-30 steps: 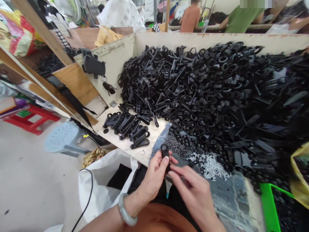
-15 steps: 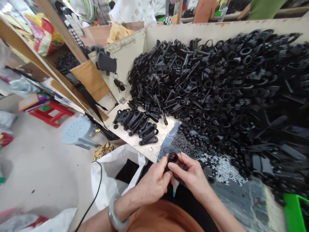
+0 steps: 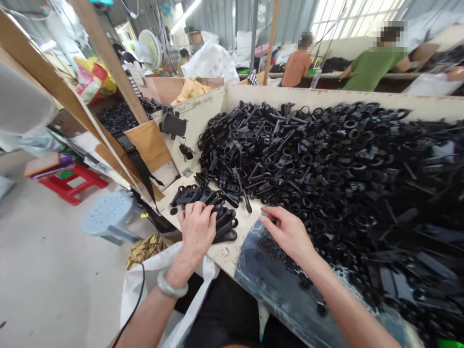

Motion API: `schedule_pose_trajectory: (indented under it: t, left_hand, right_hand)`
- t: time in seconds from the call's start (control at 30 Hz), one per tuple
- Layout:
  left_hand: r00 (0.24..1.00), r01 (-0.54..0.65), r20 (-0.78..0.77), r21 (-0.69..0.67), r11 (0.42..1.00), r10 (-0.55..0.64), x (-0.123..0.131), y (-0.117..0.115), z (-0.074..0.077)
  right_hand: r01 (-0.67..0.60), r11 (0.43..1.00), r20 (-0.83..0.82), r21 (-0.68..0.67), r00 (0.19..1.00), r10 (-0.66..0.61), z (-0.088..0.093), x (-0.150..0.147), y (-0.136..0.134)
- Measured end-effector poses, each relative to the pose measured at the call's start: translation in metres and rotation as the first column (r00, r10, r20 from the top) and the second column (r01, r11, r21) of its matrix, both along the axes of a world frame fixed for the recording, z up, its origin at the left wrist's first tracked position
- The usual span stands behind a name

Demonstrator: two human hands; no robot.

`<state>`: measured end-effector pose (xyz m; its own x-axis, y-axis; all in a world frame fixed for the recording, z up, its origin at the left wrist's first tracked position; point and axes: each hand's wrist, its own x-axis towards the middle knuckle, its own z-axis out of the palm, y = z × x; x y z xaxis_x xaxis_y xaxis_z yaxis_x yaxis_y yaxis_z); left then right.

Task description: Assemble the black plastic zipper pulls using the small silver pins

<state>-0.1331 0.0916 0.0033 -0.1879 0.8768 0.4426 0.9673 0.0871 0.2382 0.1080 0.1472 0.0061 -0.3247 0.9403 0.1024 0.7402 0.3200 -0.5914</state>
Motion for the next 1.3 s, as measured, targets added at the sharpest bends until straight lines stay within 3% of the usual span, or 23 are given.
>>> schedule_pose_trajectory:
  t: [0.1, 0.23, 0.33, 0.43, 0.5, 0.6, 0.73, 0.8, 0.9, 0.97, 1.0, 1.07, 1.1, 1.13, 1.2, 1.27, 1.3]
  left_hand:
    - [0.996, -0.024, -0.085, 0.037, 0.999, 0.027, -0.003, 0.009, -0.016]
    - [0.999, 0.028, -0.048, 0.104, 0.994, -0.023, -0.002, 0.005, -0.030]
    - [0.998, 0.054, 0.027, 0.194, 0.980, -0.061, 0.003, -0.002, -0.023]
    - [0.964, 0.201, 0.117, 0.277, 0.940, -0.240, 0.018, -0.010, -0.005]
    - [0.907, 0.332, 0.165, 0.289, 0.898, -0.388, 0.034, -0.015, 0.007]
    - [0.780, 0.538, 0.248, 0.203, 0.818, -0.574, 0.063, -0.017, 0.015]
    - [0.592, 0.745, 0.372, 0.084, 0.662, -0.715, 0.095, -0.026, 0.000]
    - [0.549, 0.797, 0.366, 0.040, 0.602, -0.752, 0.103, -0.038, -0.009]
    - [0.526, 0.849, 0.330, -0.147, 0.507, -0.784, 0.106, -0.063, -0.018]
    - [0.538, 0.843, 0.413, -0.240, 0.482, -0.735, 0.102, -0.078, -0.022]
    - [0.556, 0.828, 0.489, -0.254, 0.500, -0.672, 0.100, -0.083, -0.022]
    - [0.576, 0.771, 0.685, -0.274, 0.575, -0.446, 0.094, -0.087, -0.021]
    - [0.548, 0.732, 0.789, -0.290, 0.617, -0.279, 0.091, -0.087, -0.019]
    - [0.474, 0.691, 0.876, -0.309, 0.653, -0.088, 0.089, -0.086, -0.016]
    - [0.196, 0.630, 0.944, -0.330, 0.703, 0.267, 0.085, -0.083, -0.009]
    - [-0.109, 0.597, 0.887, -0.302, 0.743, 0.449, 0.082, -0.082, -0.003]
    - [-0.220, 0.589, 0.849, -0.278, 0.759, 0.481, 0.081, -0.082, -0.001]
  right_hand:
    - [0.014, 1.000, 0.141, 0.018, 0.990, -0.017, -0.002, -0.028, 0.027]
    - [0.051, 0.998, 0.297, 0.025, 0.953, -0.056, -0.006, -0.049, 0.037]
    - [0.104, 0.993, 0.359, 0.048, 0.926, -0.114, 0.000, -0.025, 0.024]
    - [0.152, 0.986, 0.395, 0.068, 0.903, -0.167, 0.012, 0.021, -0.007]
    - [0.153, 0.987, 0.402, 0.057, 0.901, -0.163, 0.019, 0.051, -0.034]
    - [0.040, 0.998, 0.289, -0.042, 0.957, -0.026, 0.019, 0.085, -0.072]
    - [-0.036, 0.982, 0.128, -0.187, 0.990, 0.060, 0.008, 0.095, -0.107]
    - [-0.075, 0.969, 0.087, -0.234, 0.991, 0.098, 0.007, 0.090, -0.118]
    - [-0.152, 0.950, 0.048, -0.272, 0.984, 0.171, 0.009, 0.084, -0.126]
    - [-0.209, 0.929, -0.028, -0.306, 0.977, 0.211, 0.010, 0.083, -0.124]
    - [-0.216, 0.925, -0.078, -0.313, 0.976, 0.202, 0.009, 0.082, -0.121]
    - [-0.165, 0.941, -0.124, -0.294, 0.983, 0.134, 0.004, 0.079, -0.113]
    - [-0.107, 0.959, -0.097, -0.261, 0.992, 0.085, 0.000, 0.075, -0.108]
    - [-0.046, 0.977, -0.038, -0.210, 0.999, 0.038, -0.005, 0.069, -0.104]
    - [0.018, 0.996, 0.124, -0.093, 0.992, -0.006, -0.016, 0.055, -0.098]
    - [0.017, 1.000, 0.256, 0.007, 0.967, -0.018, -0.027, 0.040, -0.098]
    - [0.011, 0.999, 0.292, 0.044, 0.956, -0.023, -0.031, 0.035, -0.099]
